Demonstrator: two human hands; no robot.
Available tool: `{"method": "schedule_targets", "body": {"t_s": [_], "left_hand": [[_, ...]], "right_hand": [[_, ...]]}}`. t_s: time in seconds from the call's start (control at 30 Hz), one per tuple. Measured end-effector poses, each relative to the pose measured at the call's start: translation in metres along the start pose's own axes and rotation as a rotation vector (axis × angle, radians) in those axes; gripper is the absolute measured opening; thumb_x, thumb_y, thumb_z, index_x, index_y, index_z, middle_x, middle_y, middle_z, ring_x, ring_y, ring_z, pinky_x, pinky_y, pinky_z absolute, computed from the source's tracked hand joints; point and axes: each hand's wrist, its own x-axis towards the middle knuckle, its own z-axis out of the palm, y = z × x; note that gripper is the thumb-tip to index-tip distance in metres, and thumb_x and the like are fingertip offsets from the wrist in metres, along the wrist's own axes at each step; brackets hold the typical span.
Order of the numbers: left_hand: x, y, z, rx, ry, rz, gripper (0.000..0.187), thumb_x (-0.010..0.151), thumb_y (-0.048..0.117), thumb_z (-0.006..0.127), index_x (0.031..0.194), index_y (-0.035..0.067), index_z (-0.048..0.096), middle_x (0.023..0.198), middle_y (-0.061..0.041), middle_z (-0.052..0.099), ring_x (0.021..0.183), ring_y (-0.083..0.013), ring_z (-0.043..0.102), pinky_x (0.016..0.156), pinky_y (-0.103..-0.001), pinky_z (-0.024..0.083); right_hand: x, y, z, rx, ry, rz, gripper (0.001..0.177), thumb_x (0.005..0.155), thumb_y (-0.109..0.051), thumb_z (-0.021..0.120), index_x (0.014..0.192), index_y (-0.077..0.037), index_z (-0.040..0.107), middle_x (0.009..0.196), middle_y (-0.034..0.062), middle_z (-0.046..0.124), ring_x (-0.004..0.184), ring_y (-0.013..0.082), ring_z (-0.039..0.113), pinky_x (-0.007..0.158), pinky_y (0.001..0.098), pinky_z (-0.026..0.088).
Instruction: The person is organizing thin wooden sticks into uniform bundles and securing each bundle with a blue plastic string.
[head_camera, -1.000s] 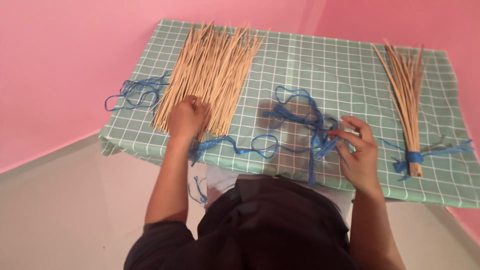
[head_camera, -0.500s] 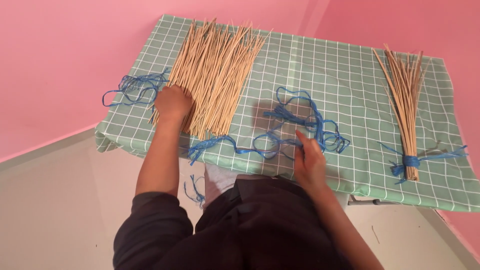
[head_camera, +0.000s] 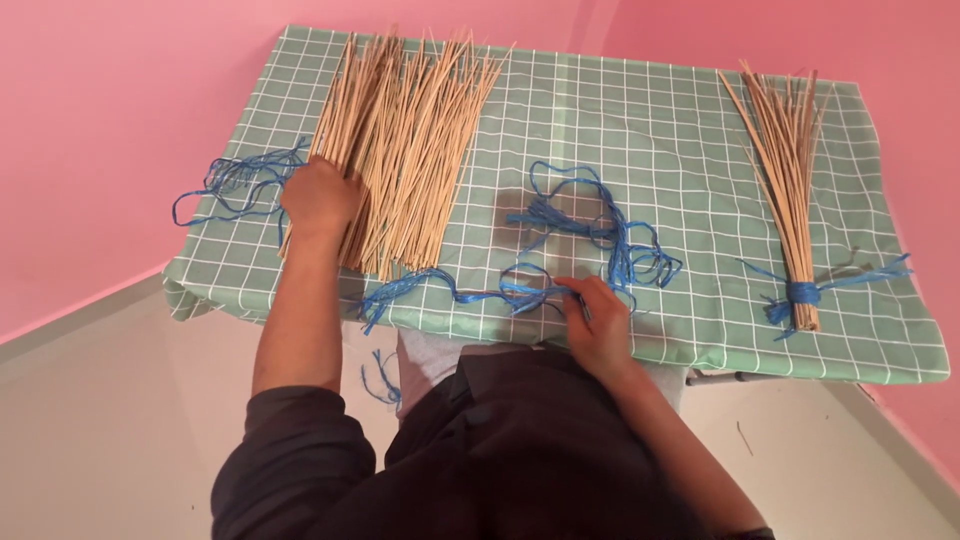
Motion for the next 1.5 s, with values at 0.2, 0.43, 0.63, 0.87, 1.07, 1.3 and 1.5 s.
{"method": "schedule_targets", "body": {"t_s": [0.2, 0.43, 0.63, 0.87, 1.07, 1.3, 1.5], "left_hand": [[0.012, -0.012, 0.003, -0.208, -0.038, -0.016, 0.052, 0.099, 0.033, 0.060, 0.127, -0.010, 0.057, 0.105, -0.032, 0.068, 0.102, -0.0553, 0.067, 0.081, -0.067, 0.054], [-0.018, 0.030, -0.047, -0.968, 0.063, 0.091, 0.032, 0.098, 0.027, 0.066, 0.107, -0.003, 0.070, 0.090, -0.025, 0.070, 0.093, -0.0375, 0.071, 0.078, -0.050, 0.053], [-0.039, 0.076, -0.048, -1.573, -0.161, 0.111, 0.023, 0.110, 0.024, 0.054, 0.094, 0.008, 0.058, 0.055, 0.001, 0.036, 0.036, -0.0091, 0.040, 0.035, -0.023, 0.034], [-0.091, 0.134, -0.059, -1.616, -0.192, 0.246, 0.023, 0.111, 0.026, 0.050, 0.100, 0.008, 0.058, 0.058, 0.004, 0.037, 0.042, -0.0068, 0.042, 0.041, -0.019, 0.035], [-0.134, 0.186, -0.044, -1.498, 0.105, 0.282, 0.021, 0.106, 0.029, 0.063, 0.099, 0.010, 0.069, 0.079, -0.002, 0.062, 0.072, -0.0103, 0.058, 0.071, -0.028, 0.049], [-0.173, 0.225, 0.048, -1.507, 0.078, 0.181, 0.030, 0.100, 0.018, 0.067, 0.073, 0.011, 0.059, 0.048, -0.002, 0.053, 0.043, -0.0103, 0.051, 0.046, -0.024, 0.039], [-0.157, 0.221, 0.082, -1.450, 0.138, 0.383, 0.021, 0.097, 0.008, 0.072, 0.077, 0.010, 0.064, 0.054, -0.011, 0.060, 0.057, -0.0079, 0.054, 0.057, -0.028, 0.048]], "right_hand": [[0.003, 0.012, -0.005, 0.015, 0.081, 0.054, 0.031, 0.090, 0.006, 0.064, 0.110, -0.012, 0.079, 0.085, 0.0128, 0.070, 0.078, 0.0362, 0.069, 0.072, 0.0414, 0.054], [0.014, 0.030, -0.015, 0.004, 0.172, 0.193, 0.025, 0.097, 0.004, 0.059, 0.114, -0.005, 0.074, 0.097, 0.0228, 0.073, 0.093, 0.0455, 0.069, 0.078, 0.0507, 0.051], [0.052, 0.069, -0.036, -0.073, 0.192, 0.348, 0.022, 0.101, -0.008, 0.061, 0.120, -0.007, 0.072, 0.104, 0.0226, 0.073, 0.101, 0.0456, 0.069, 0.084, 0.0520, 0.051], [0.092, 0.110, -0.038, -0.045, 0.218, 0.357, 0.060, 0.083, 0.002, 0.064, 0.142, -0.009, 0.058, 0.102, 0.0239, 0.069, 0.100, 0.0426, 0.068, 0.090, 0.0524, 0.052], [0.106, 0.094, -0.045, -0.058, 0.178, 0.264, 0.090, 0.081, 0.004, 0.074, 0.161, -0.004, 0.035, 0.143, 0.0389, 0.045, 0.135, 0.0588, 0.045, 0.112, 0.0620, 0.039], [0.076, 0.029, -0.043, -0.049, 0.181, 0.272, 0.063, 0.093, -0.024, 0.080, 0.148, -0.006, 0.054, 0.138, 0.0259, 0.059, 0.134, 0.0459, 0.052, 0.115, 0.0519, 0.039], [0.091, -0.010, -0.017, 0.192, -0.102, -0.002, 0.101, 0.079, -0.044, 0.090, 0.160, -0.014, 0.037, 0.138, 0.0164, 0.066, 0.134, 0.0356, 0.059, 0.114, 0.0468, 0.042]]}}
